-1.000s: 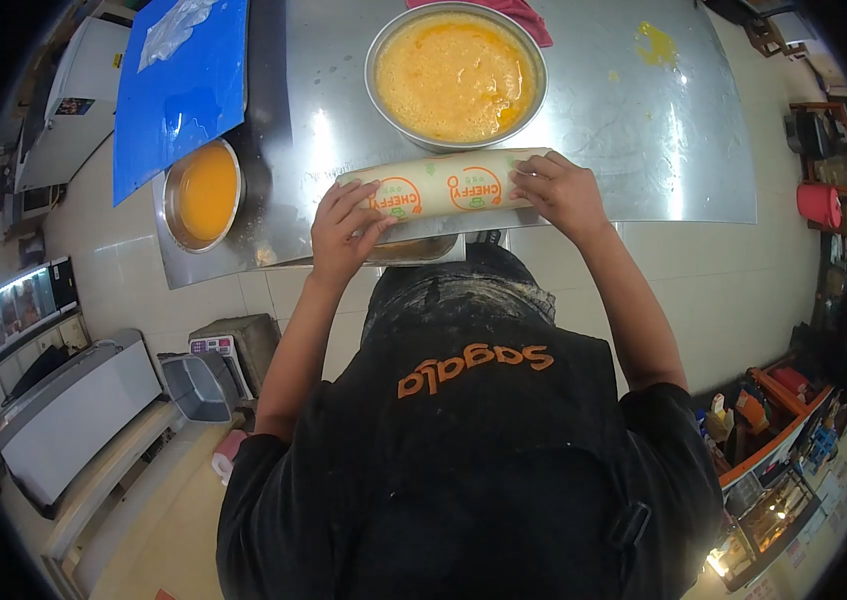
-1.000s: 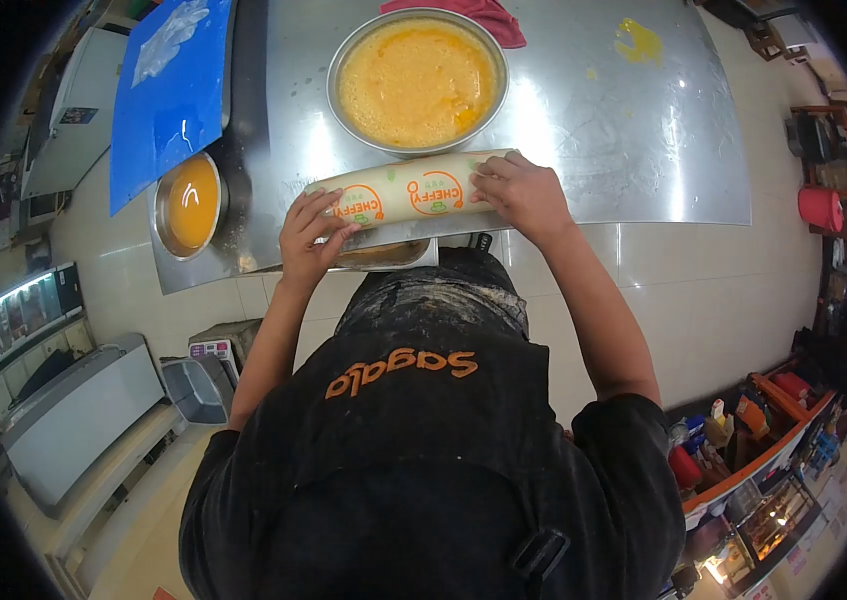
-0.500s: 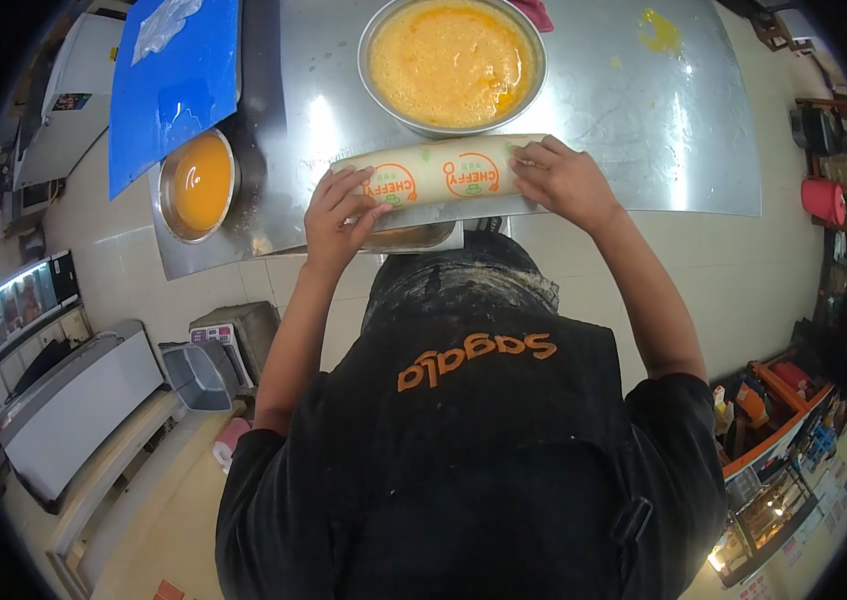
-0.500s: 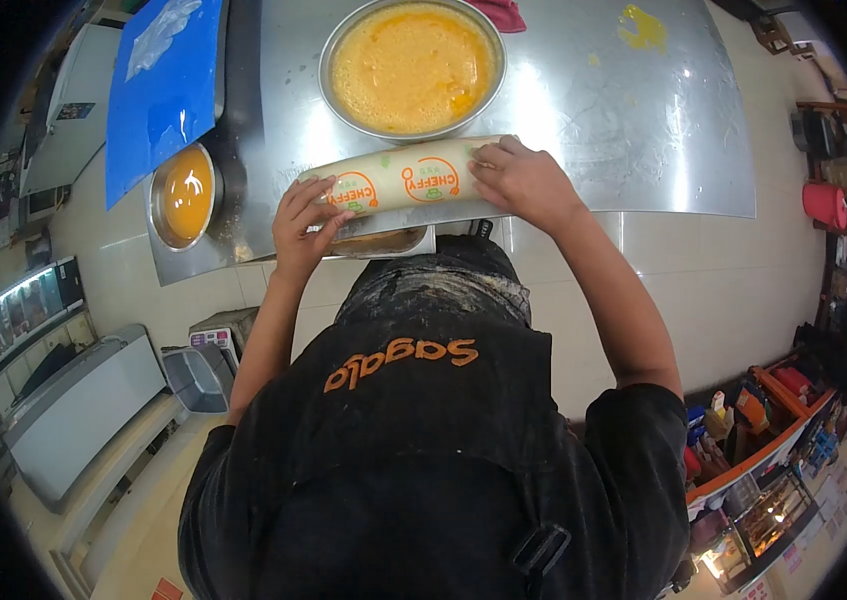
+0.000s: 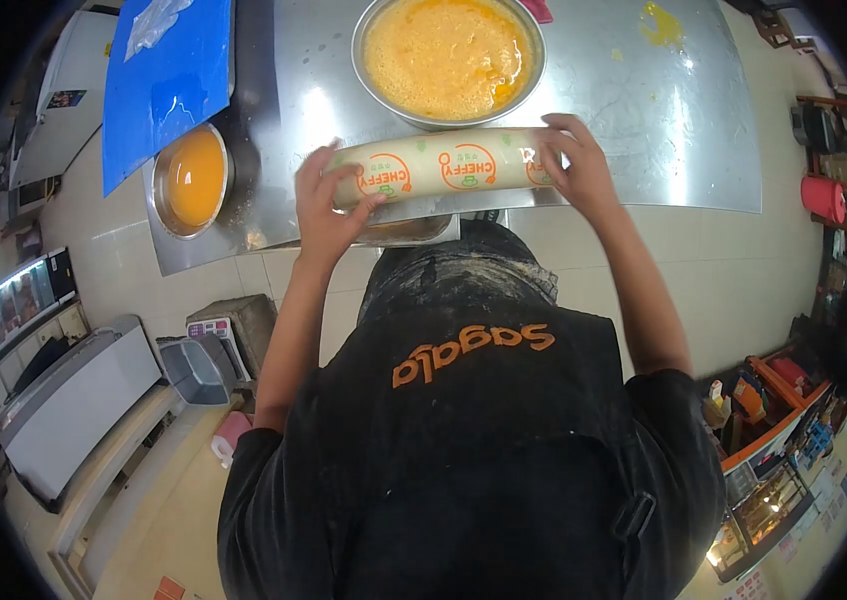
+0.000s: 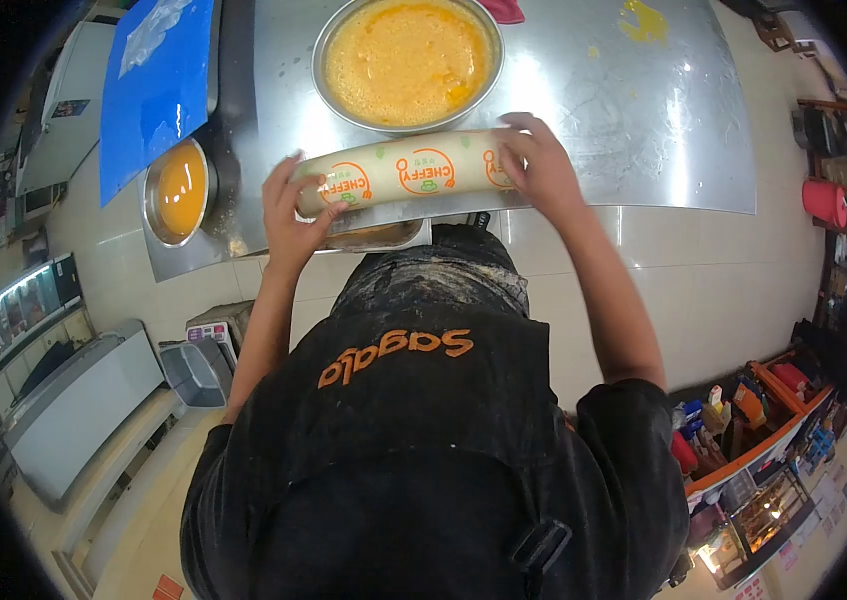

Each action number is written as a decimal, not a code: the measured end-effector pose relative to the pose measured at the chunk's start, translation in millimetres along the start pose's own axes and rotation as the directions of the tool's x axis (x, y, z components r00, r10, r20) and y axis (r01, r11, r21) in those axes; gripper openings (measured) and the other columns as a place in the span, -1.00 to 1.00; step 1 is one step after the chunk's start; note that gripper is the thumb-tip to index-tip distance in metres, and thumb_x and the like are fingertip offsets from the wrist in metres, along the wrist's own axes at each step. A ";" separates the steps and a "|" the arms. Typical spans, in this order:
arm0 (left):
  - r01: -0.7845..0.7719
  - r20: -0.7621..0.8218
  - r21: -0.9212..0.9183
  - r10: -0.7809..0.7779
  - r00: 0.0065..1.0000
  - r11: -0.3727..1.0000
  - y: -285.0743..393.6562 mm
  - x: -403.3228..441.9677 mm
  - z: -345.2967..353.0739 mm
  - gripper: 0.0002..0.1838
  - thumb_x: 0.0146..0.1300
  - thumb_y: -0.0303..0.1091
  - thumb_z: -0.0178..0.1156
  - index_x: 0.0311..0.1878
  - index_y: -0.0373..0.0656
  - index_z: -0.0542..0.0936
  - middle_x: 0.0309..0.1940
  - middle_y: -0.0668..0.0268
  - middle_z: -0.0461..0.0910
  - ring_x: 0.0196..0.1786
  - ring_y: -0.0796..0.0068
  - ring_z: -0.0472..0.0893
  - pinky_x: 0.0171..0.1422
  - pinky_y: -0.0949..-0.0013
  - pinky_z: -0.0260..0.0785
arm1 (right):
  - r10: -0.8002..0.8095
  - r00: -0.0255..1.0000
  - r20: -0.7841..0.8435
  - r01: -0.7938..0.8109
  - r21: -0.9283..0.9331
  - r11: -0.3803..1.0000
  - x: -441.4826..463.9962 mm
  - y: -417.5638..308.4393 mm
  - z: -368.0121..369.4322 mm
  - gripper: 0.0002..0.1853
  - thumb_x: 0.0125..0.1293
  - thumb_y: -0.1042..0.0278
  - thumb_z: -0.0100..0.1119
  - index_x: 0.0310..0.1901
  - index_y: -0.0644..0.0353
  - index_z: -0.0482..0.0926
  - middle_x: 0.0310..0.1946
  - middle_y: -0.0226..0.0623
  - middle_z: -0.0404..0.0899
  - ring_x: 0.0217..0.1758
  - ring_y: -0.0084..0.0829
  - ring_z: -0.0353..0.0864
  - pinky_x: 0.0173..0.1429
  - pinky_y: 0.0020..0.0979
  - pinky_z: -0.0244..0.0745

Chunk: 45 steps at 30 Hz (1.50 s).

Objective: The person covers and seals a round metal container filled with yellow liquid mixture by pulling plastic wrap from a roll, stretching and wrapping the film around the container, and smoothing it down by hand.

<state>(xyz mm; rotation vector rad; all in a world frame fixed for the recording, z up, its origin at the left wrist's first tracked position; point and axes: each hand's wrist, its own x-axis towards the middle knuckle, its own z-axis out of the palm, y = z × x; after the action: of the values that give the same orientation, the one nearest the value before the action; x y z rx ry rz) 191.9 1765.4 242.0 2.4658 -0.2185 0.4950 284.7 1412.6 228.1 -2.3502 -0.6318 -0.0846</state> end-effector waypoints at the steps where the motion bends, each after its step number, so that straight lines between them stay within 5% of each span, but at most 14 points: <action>1: 0.046 -0.055 0.060 -0.043 0.998 0.997 8.0 6.0 -2.4 -0.41 -0.02 -0.32 0.55 0.12 -0.16 0.57 0.24 0.12 0.51 0.19 0.17 0.57 0.39 0.10 0.32 | 0.192 0.972 -0.137 -0.189 0.035 0.981 -10.8 -4.5 10.7 -0.69 0.31 0.29 0.24 0.03 0.24 0.62 -0.05 -0.20 0.62 0.04 -0.28 0.58 0.00 -0.31 0.57; 4: 0.489 0.240 -0.374 -0.427 0.872 0.788 -29.4 -21.9 21.1 -0.14 0.01 -0.20 0.55 0.35 -0.21 0.34 0.35 -0.01 0.32 0.31 0.18 0.45 0.40 0.15 0.31 | 0.763 0.639 0.095 -0.596 0.689 0.413 -39.6 -12.6 37.0 -0.58 0.50 0.18 0.09 0.11 0.44 0.52 -0.01 -0.10 0.61 0.12 -0.41 0.54 0.17 -0.40 0.45; 8: 0.561 0.305 -0.523 -0.473 0.826 0.642 -8.9 -33.9 17.3 -0.23 0.25 -0.21 0.39 0.40 -0.27 0.23 0.30 0.06 0.36 0.33 0.28 0.41 0.39 0.24 0.32 | 0.794 0.605 0.056 -0.191 0.978 0.077 -66.8 -39.2 59.2 -0.59 0.52 0.22 0.06 0.20 0.41 0.46 0.09 -0.22 0.55 0.13 -0.46 0.48 0.25 -0.39 0.35; 10: 0.637 0.455 -0.655 -0.461 0.762 0.407 8.8 -41.6 8.4 -0.24 0.28 -0.21 0.36 0.42 -0.25 0.20 0.30 0.07 0.36 0.33 0.29 0.41 0.40 0.25 0.30 | 0.840 0.506 -0.195 -0.216 0.914 0.343 -82.1 -44.0 47.0 -0.63 0.54 0.28 0.02 0.18 0.41 0.47 0.05 -0.22 0.57 0.08 -0.49 0.52 0.19 -0.39 0.41; 13: 0.768 0.739 -0.640 -0.281 0.612 -0.010 9.8 -51.3 5.0 -0.18 0.25 -0.30 0.38 0.47 -0.22 0.14 0.37 0.10 0.29 0.38 0.29 0.35 0.41 0.15 0.29 | 0.388 0.774 -0.500 0.016 0.628 0.778 -52.4 -104.9 -43.3 -0.68 0.49 0.26 0.07 -0.40 0.31 0.53 -0.35 -0.39 0.51 -0.24 -0.50 0.41 -0.10 -0.44 0.33; 16: 0.470 0.539 -0.398 -0.213 0.815 0.788 59.0 -27.5 -11.1 0.06 0.06 -0.21 0.55 0.48 -0.20 0.04 0.39 0.09 0.27 0.41 0.24 0.35 0.43 0.16 0.29 | -0.256 0.939 -0.231 0.290 0.129 0.948 -1.2 -184.2 -127.5 -0.66 0.12 0.19 0.38 -0.46 0.31 0.49 -0.50 -0.21 0.42 -0.31 -0.15 0.42 -0.16 -0.17 0.35; 19: 0.359 0.435 -0.823 0.081 0.897 0.439 62.2 -22.9 -2.4 0.22 -0.10 -0.21 0.63 0.49 -0.19 -0.05 0.44 0.07 0.20 0.38 0.13 0.39 0.43 0.07 0.29 | -0.555 0.827 0.093 0.532 0.191 0.825 47.9 -223.7 -91.7 -0.75 0.11 0.22 0.32 -0.44 0.28 0.62 -0.31 -0.14 0.63 -0.12 -0.07 0.59 0.14 -0.18 0.43; 20: 0.413 0.464 -0.817 0.034 0.885 0.402 60.3 -24.8 -3.0 0.16 -0.07 -0.19 0.59 0.46 -0.19 -0.02 0.41 0.08 0.22 0.37 0.14 0.40 0.42 0.06 0.29 | -0.400 0.737 0.545 0.431 0.077 0.899 66.9 -238.7 -79.9 -0.75 0.04 0.21 0.34 -0.41 0.25 0.68 -0.28 -0.15 0.66 -0.19 -0.09 0.60 0.21 -0.20 0.38; 24: 0.580 0.556 -0.791 -0.169 0.814 0.195 39.7 -34.7 9.9 -0.08 0.05 -0.14 0.44 0.38 -0.19 0.13 0.31 0.10 0.32 0.32 0.17 0.44 0.39 0.05 0.31 | -0.375 0.613 0.696 0.498 0.028 0.867 93.2 -252.8 62.3 -0.78 -0.14 0.21 0.33 -0.44 0.11 0.78 -0.36 -0.13 0.70 0.03 -0.08 0.62 0.28 0.12 0.35; 27: 0.621 0.596 -0.784 -0.270 0.756 0.011 21.3 -50.4 16.8 -0.25 0.14 -0.10 0.33 0.32 -0.18 0.25 0.24 0.12 0.40 0.28 0.19 0.46 0.37 0.04 0.33 | -0.459 0.782 0.422 0.518 -0.029 0.855 80.8 -241.9 135.6 -0.46 -0.03 0.06 0.37 -0.03 0.25 0.69 0.19 0.10 0.46 0.24 0.05 0.45 0.31 0.22 0.28; 32: 0.610 0.663 -0.747 -0.376 0.648 -0.266 -7.7 -67.2 20.2 -0.46 0.29 -0.03 0.15 0.22 -0.17 0.44 0.12 0.16 0.53 0.22 0.23 0.50 0.33 0.02 0.35 | -0.021 1.000 0.005 0.018 0.341 0.940 1.2 -161.8 63.6 -0.09 0.08 -0.09 0.43 0.39 0.23 0.30 0.35 0.17 0.24 0.44 0.15 0.18 0.52 0.00 0.08; 36: 0.613 0.706 -0.703 -0.455 0.542 -0.361 3.2 -67.0 32.8 -0.46 0.35 0.03 0.14 0.26 -0.08 0.41 0.23 0.19 0.49 0.33 0.15 0.44 0.35 -0.12 0.34 | 0.405 0.869 0.283 -0.434 0.046 0.900 -63.4 -86.4 23.7 0.29 -0.27 -0.32 0.60 0.40 0.38 0.18 0.35 0.19 0.24 0.45 0.15 0.18 0.54 0.02 0.06; 39: 0.544 0.751 -0.659 -0.501 0.430 -0.520 35.3 -39.1 40.4 -0.42 0.33 0.03 0.22 0.30 -0.04 0.37 0.26 0.22 0.45 0.38 0.19 0.39 0.41 -0.09 0.29 | 0.577 0.815 0.059 -0.577 0.185 0.796 -63.1 -83.3 25.8 0.07 -0.32 0.00 0.73 0.26 0.33 0.40 0.18 0.01 0.43 0.27 -0.07 0.45 0.36 -0.15 0.38; 45: 0.923 0.848 -0.315 -0.502 0.170 -0.219 13.5 -20.8 12.0 -0.42 0.31 0.15 0.23 0.11 -0.20 0.52 -0.06 0.11 0.67 -0.24 0.35 0.73 -0.29 0.43 0.57 | 0.569 0.815 0.107 -0.559 0.406 0.723 -35.1 -44.9 14.6 -0.27 -0.19 0.37 0.67 0.11 0.28 0.55 0.05 -0.17 0.52 0.10 -0.27 0.58 0.20 -0.26 0.53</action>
<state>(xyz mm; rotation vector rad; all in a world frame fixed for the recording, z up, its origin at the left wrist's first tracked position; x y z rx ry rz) 172.8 1748.3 232.0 1.0727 0.7929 -0.6938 231.4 1436.2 236.5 -2.0060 0.1112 0.2766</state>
